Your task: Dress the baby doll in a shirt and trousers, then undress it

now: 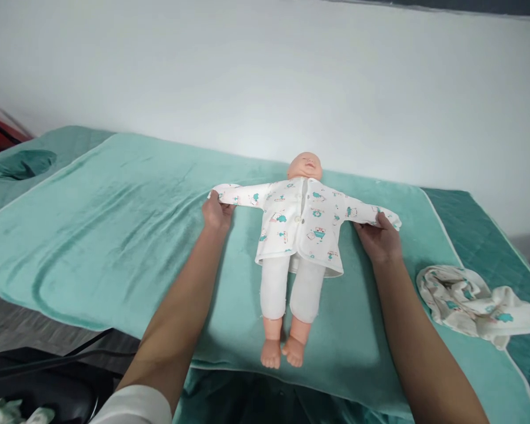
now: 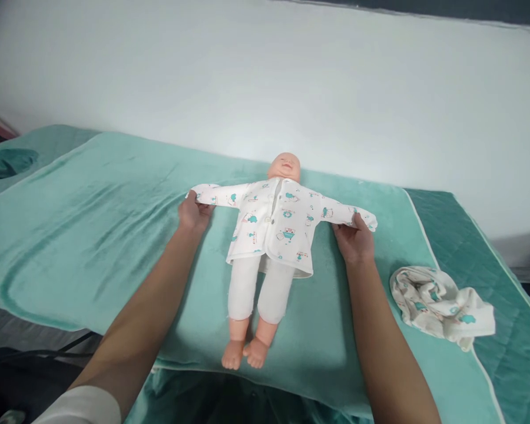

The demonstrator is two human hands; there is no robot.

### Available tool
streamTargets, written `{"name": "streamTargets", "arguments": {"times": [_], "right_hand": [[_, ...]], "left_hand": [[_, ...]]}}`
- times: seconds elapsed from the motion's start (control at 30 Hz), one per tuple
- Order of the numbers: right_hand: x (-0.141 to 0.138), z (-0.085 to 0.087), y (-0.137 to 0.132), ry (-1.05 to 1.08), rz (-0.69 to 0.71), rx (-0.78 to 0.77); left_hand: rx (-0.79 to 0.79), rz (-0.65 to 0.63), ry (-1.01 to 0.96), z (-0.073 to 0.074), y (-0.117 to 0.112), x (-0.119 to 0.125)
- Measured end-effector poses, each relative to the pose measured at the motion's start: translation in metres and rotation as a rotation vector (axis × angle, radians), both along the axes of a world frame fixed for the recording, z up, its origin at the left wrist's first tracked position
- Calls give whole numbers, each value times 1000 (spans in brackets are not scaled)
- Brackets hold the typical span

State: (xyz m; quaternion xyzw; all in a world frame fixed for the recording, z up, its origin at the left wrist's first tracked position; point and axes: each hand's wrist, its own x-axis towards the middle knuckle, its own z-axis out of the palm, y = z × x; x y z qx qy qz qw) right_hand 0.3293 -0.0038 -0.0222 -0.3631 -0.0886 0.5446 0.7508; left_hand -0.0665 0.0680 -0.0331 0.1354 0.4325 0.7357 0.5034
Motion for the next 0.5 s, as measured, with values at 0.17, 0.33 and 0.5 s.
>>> {"name": "streamTargets", "arguments": {"times": [0.17, 0.33, 0.5], "right_hand": [[7, -5, 1, -3, -43, 4], [9, -6, 5, -22, -56, 41], [18, -1, -2, -188, -192, 2]], "left_hand": [[-32, -27, 155, -7, 9, -13], [-13, -4, 258, -12, 10, -12], [-50, 136, 539, -18, -5, -16]]}}
